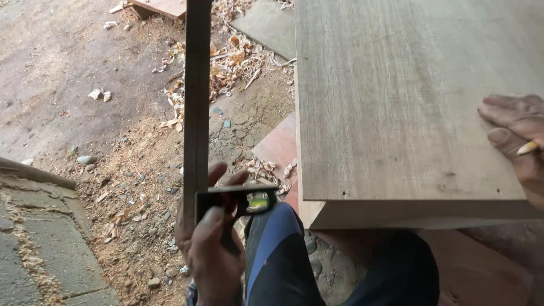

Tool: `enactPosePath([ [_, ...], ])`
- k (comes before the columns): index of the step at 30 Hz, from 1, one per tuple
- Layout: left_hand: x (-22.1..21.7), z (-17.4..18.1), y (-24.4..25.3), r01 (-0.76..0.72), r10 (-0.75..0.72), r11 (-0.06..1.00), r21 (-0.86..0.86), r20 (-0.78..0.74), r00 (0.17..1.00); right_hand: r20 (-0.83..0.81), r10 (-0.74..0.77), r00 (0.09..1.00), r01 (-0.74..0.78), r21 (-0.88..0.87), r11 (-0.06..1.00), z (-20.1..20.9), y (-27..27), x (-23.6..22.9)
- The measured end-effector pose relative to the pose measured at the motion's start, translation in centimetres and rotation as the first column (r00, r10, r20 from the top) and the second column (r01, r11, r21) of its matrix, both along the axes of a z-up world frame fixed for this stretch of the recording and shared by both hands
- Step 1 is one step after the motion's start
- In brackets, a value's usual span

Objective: The person assembles a small wooden cabinet on the ground of a workshop. They hammer nails into the frame, reposition and flip the cabinet, fetch nails from a toolbox, then use a combination square and pencil to measure and mark the wood panels.

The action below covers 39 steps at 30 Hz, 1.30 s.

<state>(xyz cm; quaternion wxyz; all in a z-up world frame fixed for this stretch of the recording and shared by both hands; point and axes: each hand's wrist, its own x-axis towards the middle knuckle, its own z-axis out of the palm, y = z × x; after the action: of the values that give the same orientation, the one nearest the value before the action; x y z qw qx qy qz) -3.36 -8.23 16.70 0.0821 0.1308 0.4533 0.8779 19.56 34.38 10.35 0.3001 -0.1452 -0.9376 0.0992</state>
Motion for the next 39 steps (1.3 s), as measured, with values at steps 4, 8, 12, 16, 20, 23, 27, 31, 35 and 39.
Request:
enactPosePath([
  [4, -3.9, 0.2, 2.5, -0.270, -0.034, 0.889, -0.370, -0.641, 0.767, -0.054, 0.052, 0.997, -0.057, -0.111, 0.992, 0.2, -2.5, -1.2],
  [8, -11.4, 0.7, 10.0, -0.448, -0.130, 0.783, -0.431, -0.818, 0.560, -0.062, 0.036, 0.997, -0.050, -0.228, 0.972, -3.5, 0.3, -0.1],
  [12, -16.8, 2.3, 17.9, -0.559, -0.379, 0.670, -0.489, -0.873, 0.308, 0.032, -0.018, 0.999, 0.026, -0.252, 0.967, -6.1, 1.1, 1.2],
  [16, -18.4, 5.2, 22.4, -0.519, -0.722, 0.445, -0.729, -0.635, 0.273, -0.034, 0.005, 0.999, -0.015, -0.283, 0.959, -3.0, -2.8, 0.6],
  [20, -17.8, 7.2, 22.3, -0.466, -0.799, 0.361, -0.808, -0.525, 0.292, 0.045, -0.036, 0.998, 0.045, -0.208, 0.977, -0.3, -4.1, 1.3],
  [23, -16.7, 8.5, 21.6, -0.447, -0.793, 0.369, -0.815, -0.527, 0.307, 0.210, -0.132, 0.969, 0.155, -0.096, 0.983, 3.6, -5.7, 0.5],
  [27, -16.5, 9.4, 21.7, -0.383, -0.839, 0.291, -0.876, -0.427, 0.338, 0.281, -0.157, 0.947, 0.167, -0.012, 0.986, 6.9, -6.6, -0.9],
  [31, -16.4, 10.9, 22.0, -0.368, -0.838, 0.261, -0.893, -0.399, 0.372, 0.270, -0.165, 0.949, 0.178, -0.022, 0.984, 8.0, -7.1, -1.0],
  [35, -16.7, 11.3, 22.2, -0.363, -0.840, 0.252, -0.897, -0.389, 0.379, 0.278, -0.163, 0.947, 0.188, -0.065, 0.980, 9.1, -7.4, -1.6],
  [39, -17.2, 10.7, 22.2, -0.311, -0.849, 0.227, -0.923, -0.344, 0.400, 0.336, -0.146, 0.930, 0.193, -0.110, 0.975, 9.3, -7.1, -1.7],
])
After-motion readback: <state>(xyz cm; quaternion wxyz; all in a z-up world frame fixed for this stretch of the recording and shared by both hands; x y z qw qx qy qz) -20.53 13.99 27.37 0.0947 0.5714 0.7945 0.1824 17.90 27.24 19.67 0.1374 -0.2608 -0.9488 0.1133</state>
